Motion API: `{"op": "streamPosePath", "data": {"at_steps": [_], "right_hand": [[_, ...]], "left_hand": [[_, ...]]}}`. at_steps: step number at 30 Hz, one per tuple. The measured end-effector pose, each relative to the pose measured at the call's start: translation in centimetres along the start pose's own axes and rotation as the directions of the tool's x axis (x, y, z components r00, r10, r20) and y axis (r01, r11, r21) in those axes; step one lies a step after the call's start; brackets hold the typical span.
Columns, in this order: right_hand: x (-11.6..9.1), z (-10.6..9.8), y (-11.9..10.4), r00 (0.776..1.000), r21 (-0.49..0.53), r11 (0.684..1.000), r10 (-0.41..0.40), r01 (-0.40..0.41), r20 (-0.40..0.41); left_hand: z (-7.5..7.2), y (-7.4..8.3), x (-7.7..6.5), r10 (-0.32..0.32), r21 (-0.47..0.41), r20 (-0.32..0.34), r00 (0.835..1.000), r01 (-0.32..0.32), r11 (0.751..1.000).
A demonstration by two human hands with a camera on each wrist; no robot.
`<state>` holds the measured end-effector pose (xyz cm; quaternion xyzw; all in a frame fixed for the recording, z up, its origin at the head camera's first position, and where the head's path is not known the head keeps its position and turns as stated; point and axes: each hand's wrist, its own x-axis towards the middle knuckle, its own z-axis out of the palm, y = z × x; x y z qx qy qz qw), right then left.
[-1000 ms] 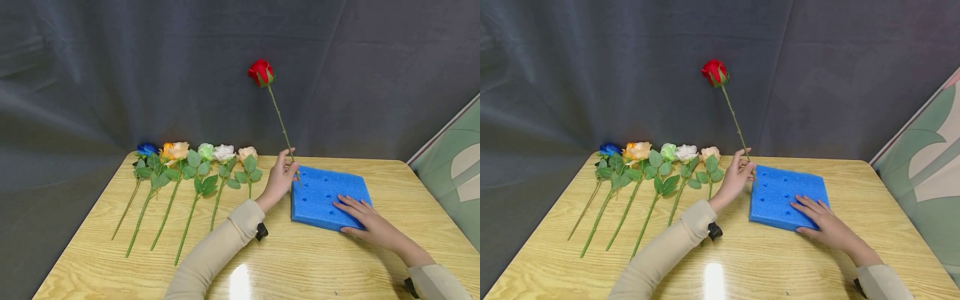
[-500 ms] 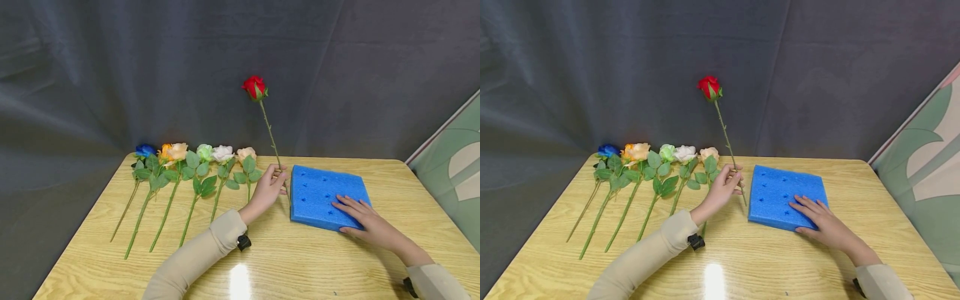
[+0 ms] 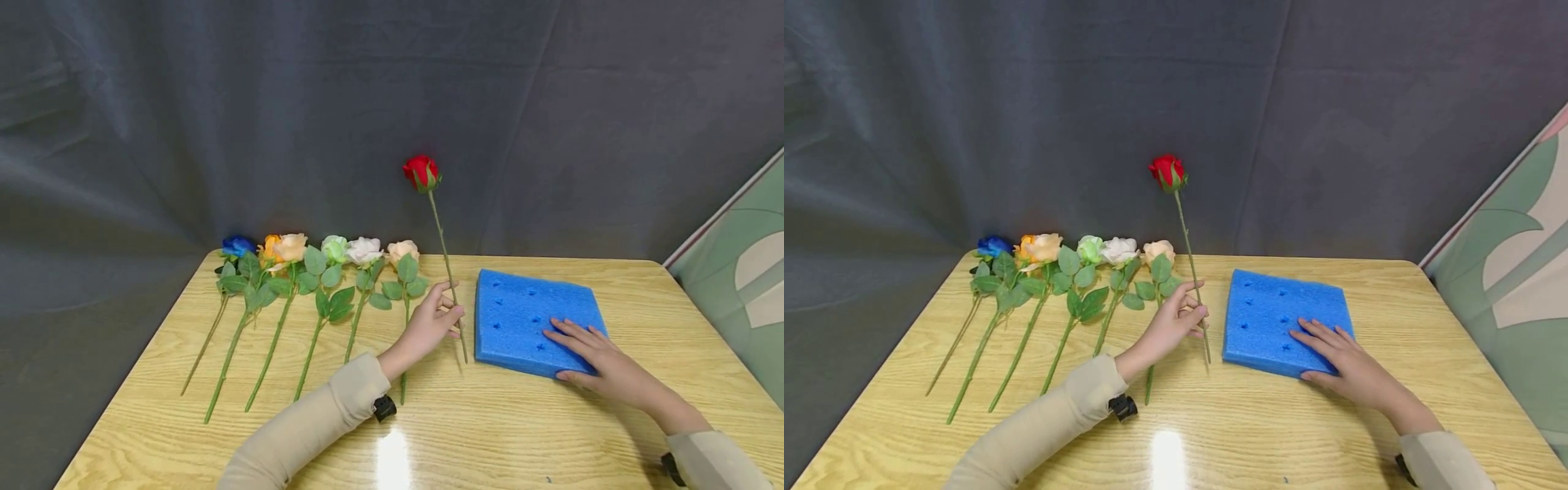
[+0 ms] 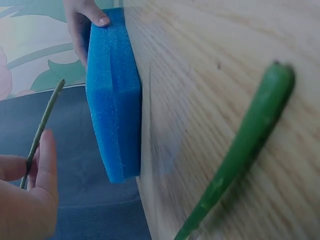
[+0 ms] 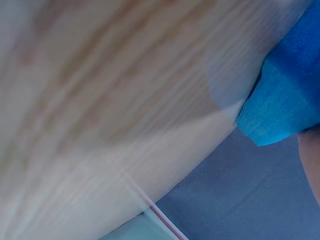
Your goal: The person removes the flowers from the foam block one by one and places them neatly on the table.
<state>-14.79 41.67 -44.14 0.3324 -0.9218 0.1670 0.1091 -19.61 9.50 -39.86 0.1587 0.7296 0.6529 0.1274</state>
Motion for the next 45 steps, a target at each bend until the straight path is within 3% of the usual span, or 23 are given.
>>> {"op": "streamPosePath", "data": {"at_steps": [13,22,30,45], "right_hand": [[0.1,-0.2,0.2,0.999,-0.001,0.999,-0.048,0.048,-0.008],[-0.2,-0.2,0.1,0.999,-0.019,1.0,-0.017,0.018,0.027],[-0.2,-0.1,0.2,1.0,-0.02,1.0,-0.008,0.008,0.023],[-0.3,0.0,0.2,1.0,-0.016,1.0,0.002,-0.001,0.023]], "left_hand": [[-0.3,-0.4,-1.1,-0.079,0.049,0.046,0.996,0.077,0.996],[-0.5,-1.0,-1.7,-0.154,0.094,0.076,0.985,0.147,0.985],[-0.9,-1.7,-2.2,-0.213,0.143,0.128,0.968,0.195,0.97],[-1.4,-2.1,-2.6,-0.301,0.119,0.165,0.939,0.284,0.952]]}}
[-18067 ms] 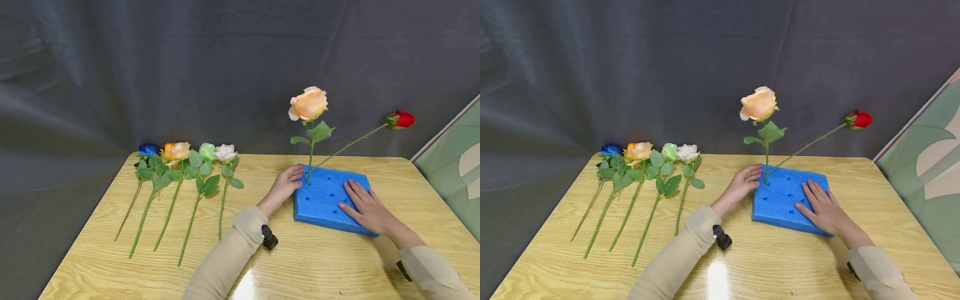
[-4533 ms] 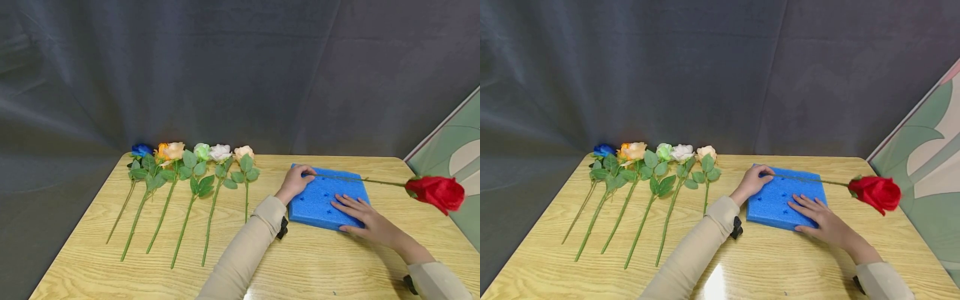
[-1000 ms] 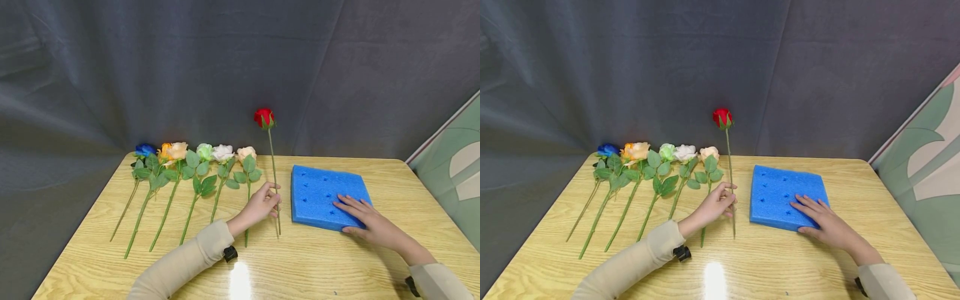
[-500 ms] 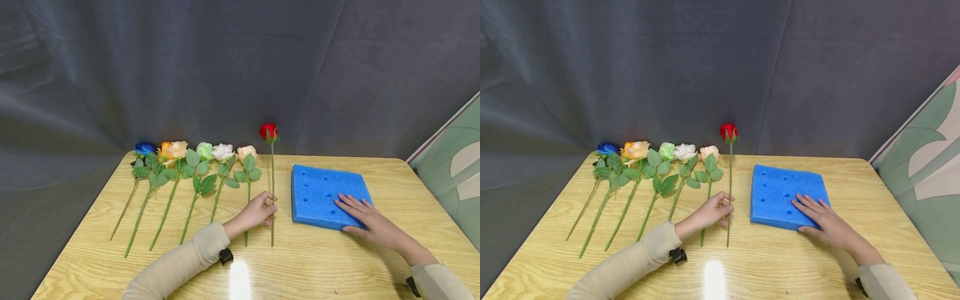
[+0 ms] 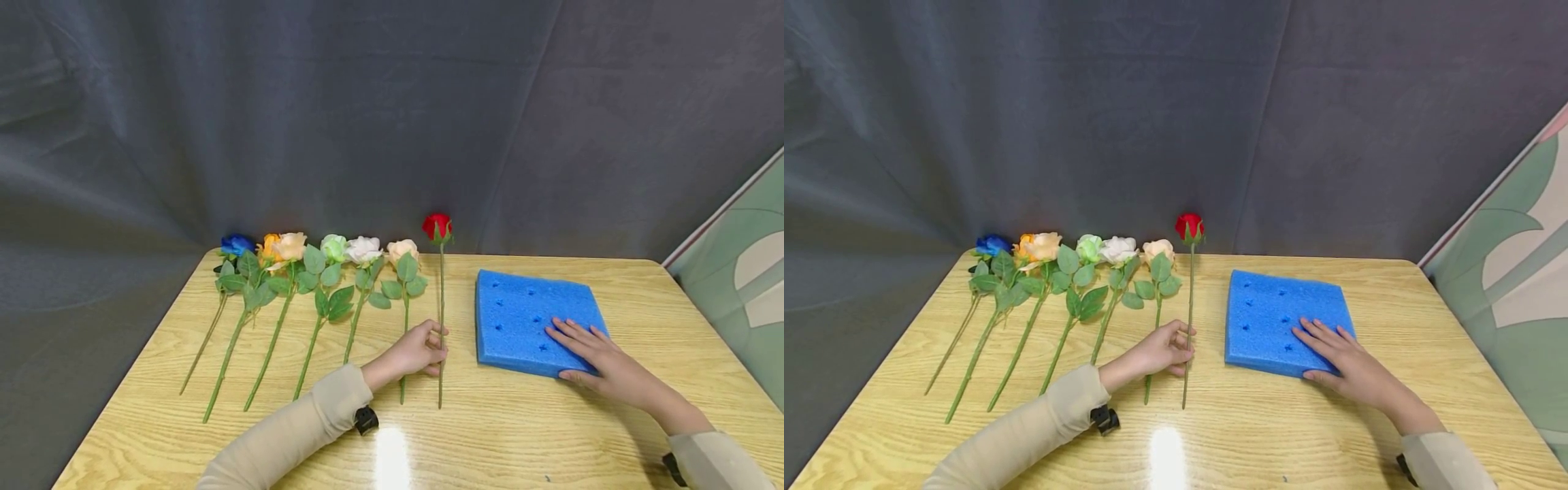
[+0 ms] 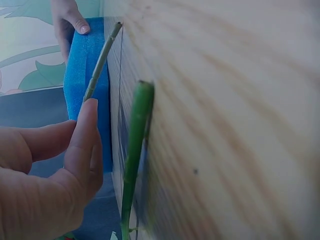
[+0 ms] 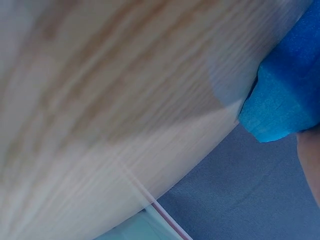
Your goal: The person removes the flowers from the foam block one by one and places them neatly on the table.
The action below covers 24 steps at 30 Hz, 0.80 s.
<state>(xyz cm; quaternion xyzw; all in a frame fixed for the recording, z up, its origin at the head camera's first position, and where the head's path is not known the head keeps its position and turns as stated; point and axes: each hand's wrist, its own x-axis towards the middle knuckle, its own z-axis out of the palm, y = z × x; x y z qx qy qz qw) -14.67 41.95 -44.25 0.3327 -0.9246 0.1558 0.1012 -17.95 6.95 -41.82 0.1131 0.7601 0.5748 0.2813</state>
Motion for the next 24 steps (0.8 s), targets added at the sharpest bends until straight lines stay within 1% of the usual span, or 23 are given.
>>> {"op": "streamPosePath", "data": {"at_steps": [5,11,16,24], "right_hand": [[0.0,-0.02,-0.02,1.0,0.0,1.0,0.002,-0.002,0.002],[-0.07,-0.04,-0.1,1.0,0.004,1.0,0.001,-0.001,-0.001],[-0.14,-0.03,-0.18,1.0,0.002,1.0,0.007,-0.007,-0.003],[-0.05,-0.08,-0.2,1.0,0.003,1.0,0.017,-0.017,0.008]], "left_hand": [[-0.03,-0.08,-0.05,-0.01,-0.016,0.01,1.0,0.01,1.0],[-0.09,-0.44,0.22,-0.017,-0.028,0.016,1.0,0.018,0.999],[-0.28,-0.75,0.44,-0.047,-0.016,0.023,0.999,0.047,0.999],[-0.53,-0.65,0.65,-0.077,0.002,0.002,0.997,0.077,0.997]]}}
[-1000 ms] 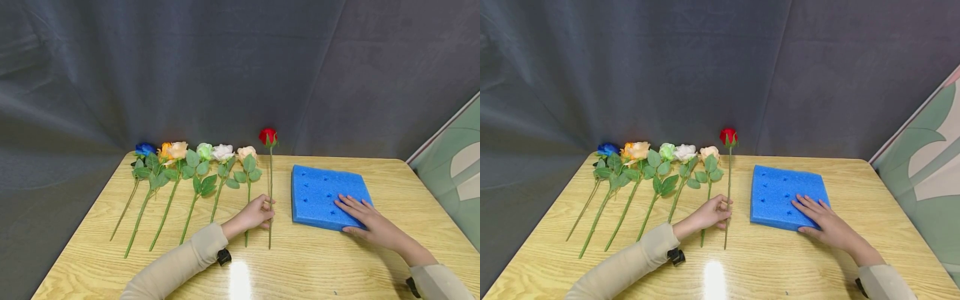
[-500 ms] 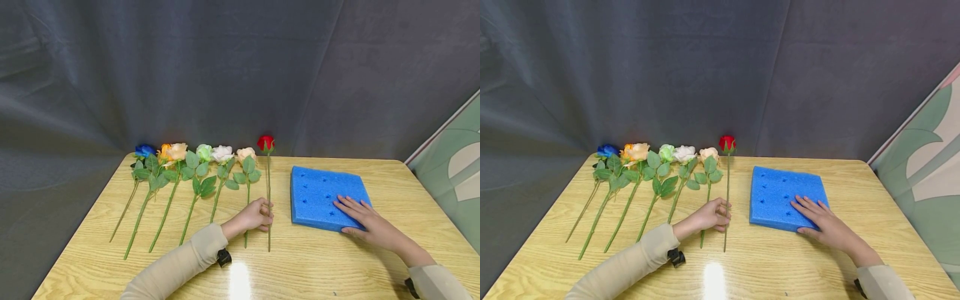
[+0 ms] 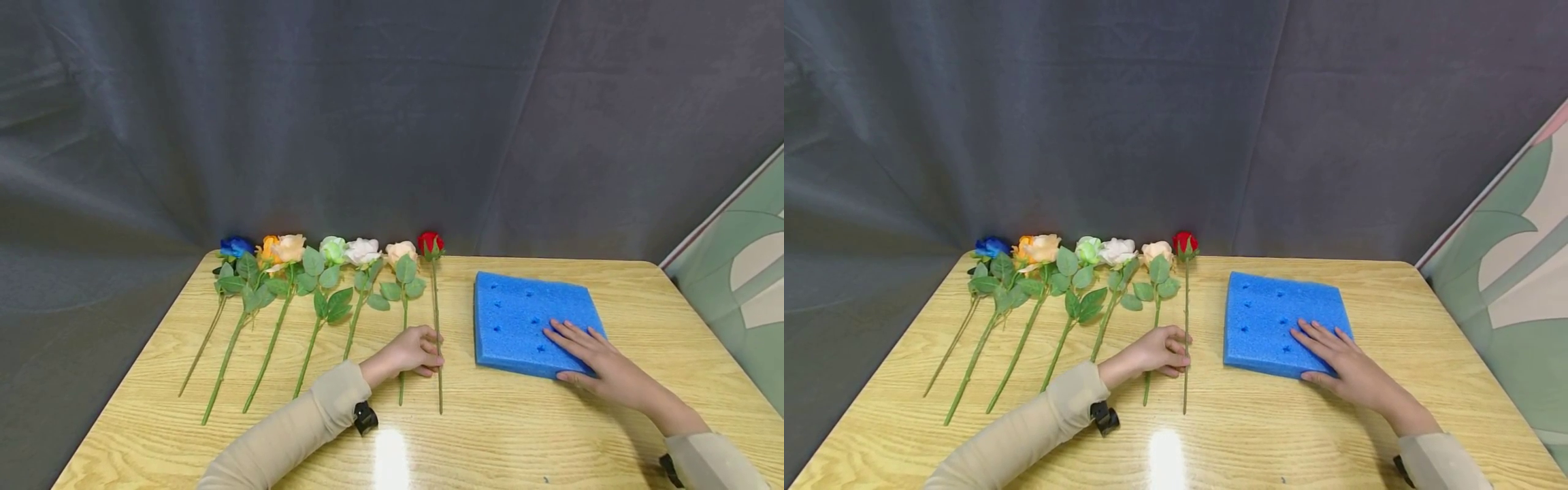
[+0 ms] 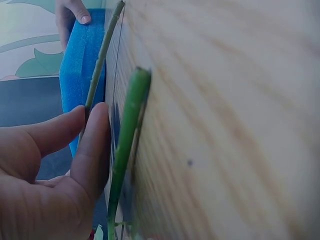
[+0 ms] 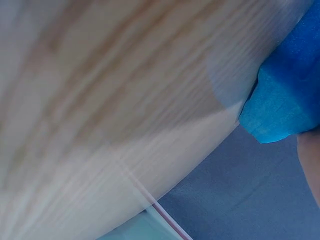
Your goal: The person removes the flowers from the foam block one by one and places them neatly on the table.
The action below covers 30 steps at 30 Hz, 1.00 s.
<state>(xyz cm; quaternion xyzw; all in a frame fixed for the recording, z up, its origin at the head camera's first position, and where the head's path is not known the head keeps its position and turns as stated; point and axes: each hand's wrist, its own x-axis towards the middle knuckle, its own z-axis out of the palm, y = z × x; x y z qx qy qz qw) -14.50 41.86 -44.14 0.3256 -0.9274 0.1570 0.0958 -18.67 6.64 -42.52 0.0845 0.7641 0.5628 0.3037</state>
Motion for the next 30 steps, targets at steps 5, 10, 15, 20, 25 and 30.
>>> {"op": "streamPosePath", "data": {"at_steps": [5,10,15,20,25,30], "right_hand": [[-0.02,-0.05,0.0,1.0,0.0,1.0,0.004,-0.004,0.005],[-0.02,-0.06,-0.04,1.0,-0.002,1.0,0.007,-0.007,0.009],[0.08,-0.12,-0.18,1.0,-0.001,1.0,0.012,-0.012,0.009],[0.13,-0.21,-0.21,1.0,0.0,1.0,0.015,-0.015,0.011],[0.13,-0.18,-0.23,1.0,-0.001,1.0,0.006,-0.006,0.0],[0.07,-0.15,-0.28,1.0,0.001,1.0,0.0,0.0,-0.004]], "left_hand": [[0.02,0.13,-0.02,-0.022,-0.015,0.001,1.0,0.022,1.0],[-0.02,-0.01,0.14,-0.039,-0.018,0.008,0.999,0.039,0.999],[-0.12,-0.28,0.38,-0.049,-0.026,0.008,0.999,0.049,0.998],[-0.13,-0.14,0.43,-0.053,-0.031,-0.002,0.999,0.053,0.998],[-0.1,0.05,0.33,-0.055,-0.037,-0.005,0.998,0.055,0.998],[-0.23,0.11,0.29,-0.055,-0.036,0.003,0.999,0.055,0.998]]}}
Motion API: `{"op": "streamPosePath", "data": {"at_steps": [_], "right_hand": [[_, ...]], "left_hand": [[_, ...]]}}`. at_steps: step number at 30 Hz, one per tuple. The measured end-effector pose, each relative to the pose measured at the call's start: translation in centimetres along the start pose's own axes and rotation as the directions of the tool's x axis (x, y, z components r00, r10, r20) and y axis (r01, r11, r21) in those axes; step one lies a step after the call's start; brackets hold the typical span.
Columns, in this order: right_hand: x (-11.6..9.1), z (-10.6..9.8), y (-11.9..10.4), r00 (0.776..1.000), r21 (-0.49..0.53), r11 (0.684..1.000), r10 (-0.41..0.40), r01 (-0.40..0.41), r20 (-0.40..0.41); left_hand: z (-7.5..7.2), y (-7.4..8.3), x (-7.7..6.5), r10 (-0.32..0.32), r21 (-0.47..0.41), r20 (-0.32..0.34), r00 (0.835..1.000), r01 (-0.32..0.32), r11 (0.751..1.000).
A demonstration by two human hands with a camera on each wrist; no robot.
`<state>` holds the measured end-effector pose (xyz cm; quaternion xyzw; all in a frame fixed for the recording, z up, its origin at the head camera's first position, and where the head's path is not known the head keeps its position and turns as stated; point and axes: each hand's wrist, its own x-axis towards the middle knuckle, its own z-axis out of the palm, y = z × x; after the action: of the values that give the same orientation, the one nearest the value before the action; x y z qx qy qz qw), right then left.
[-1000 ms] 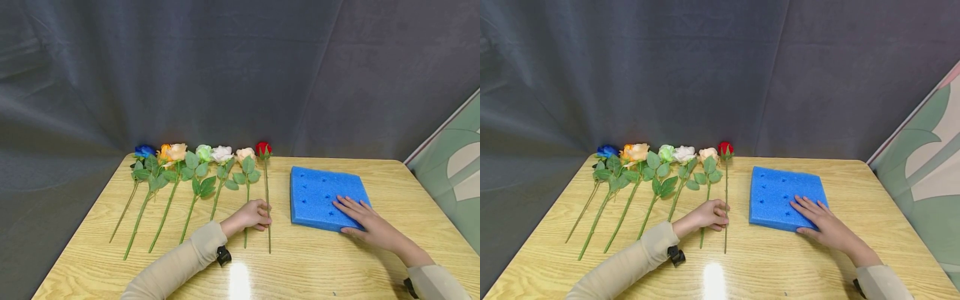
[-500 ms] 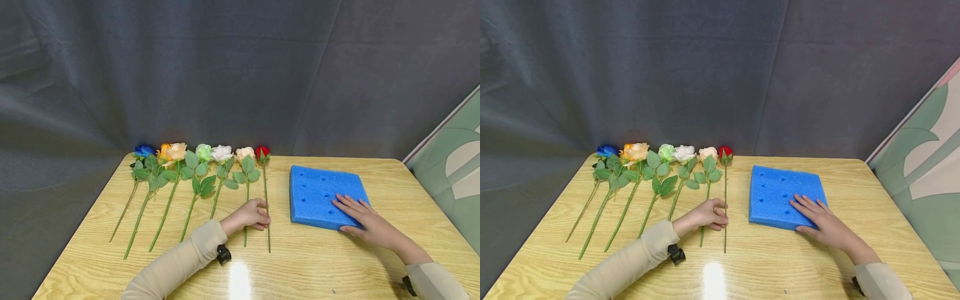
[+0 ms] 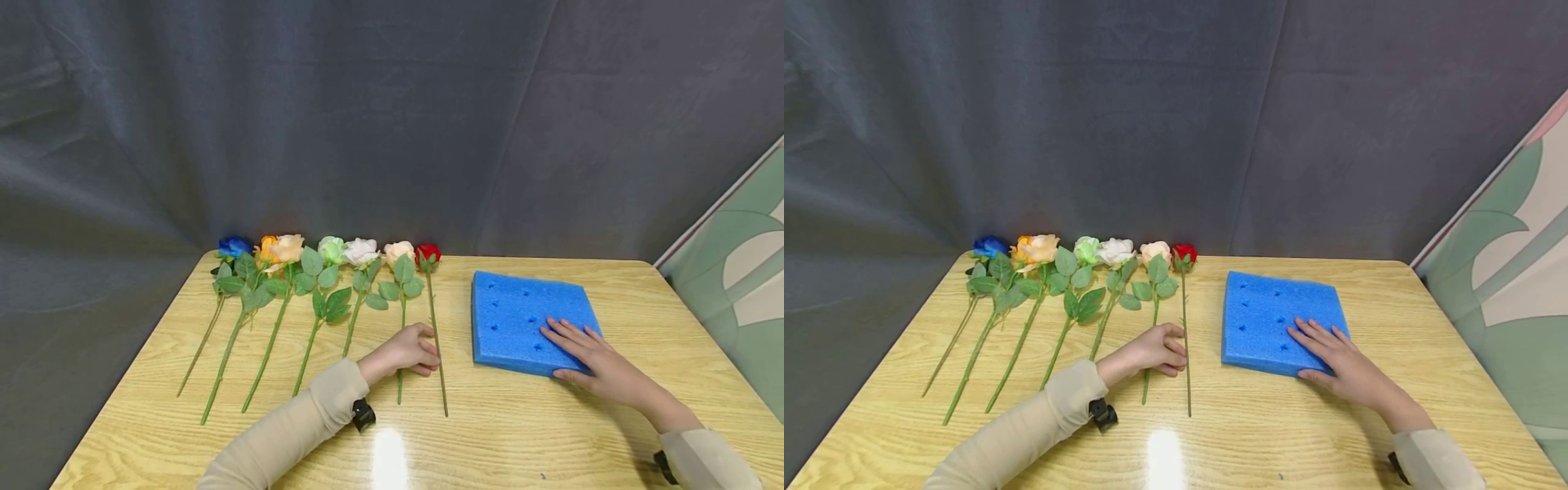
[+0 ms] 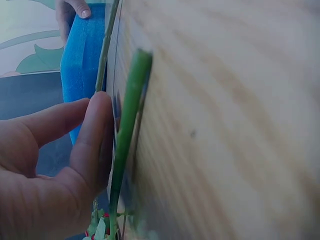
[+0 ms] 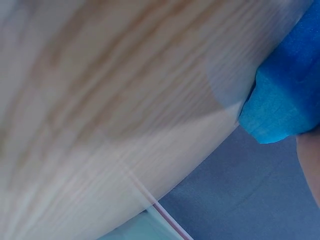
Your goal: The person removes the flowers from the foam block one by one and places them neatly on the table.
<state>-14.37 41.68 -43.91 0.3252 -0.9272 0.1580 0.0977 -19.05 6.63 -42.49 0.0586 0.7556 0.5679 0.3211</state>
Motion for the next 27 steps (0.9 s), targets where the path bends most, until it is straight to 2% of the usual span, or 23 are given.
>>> {"op": "streamPosePath", "data": {"at_steps": [7,14,22,27], "right_hand": [[0.0,-0.1,0.0,1.0,-0.001,1.0,0.004,-0.004,-0.003],[0.1,0.1,-0.2,0.999,0.015,0.999,0.032,-0.032,0.007],[0.4,-0.2,-0.6,0.998,0.025,0.998,0.055,-0.055,0.015],[0.5,-0.4,-0.7,0.999,0.034,0.998,0.054,-0.054,-0.002]], "left_hand": [[-0.8,0.1,-0.3,0.022,0.009,0.018,1.0,-0.023,1.0],[-2.5,0.3,-1.4,0.059,0.022,0.039,0.997,-0.06,0.998],[-5.4,0.0,-4.0,0.127,0.03,0.009,0.992,-0.127,0.991],[-7.4,0.0,-6.0,0.181,0.074,-0.063,0.981,-0.176,0.982]]}}
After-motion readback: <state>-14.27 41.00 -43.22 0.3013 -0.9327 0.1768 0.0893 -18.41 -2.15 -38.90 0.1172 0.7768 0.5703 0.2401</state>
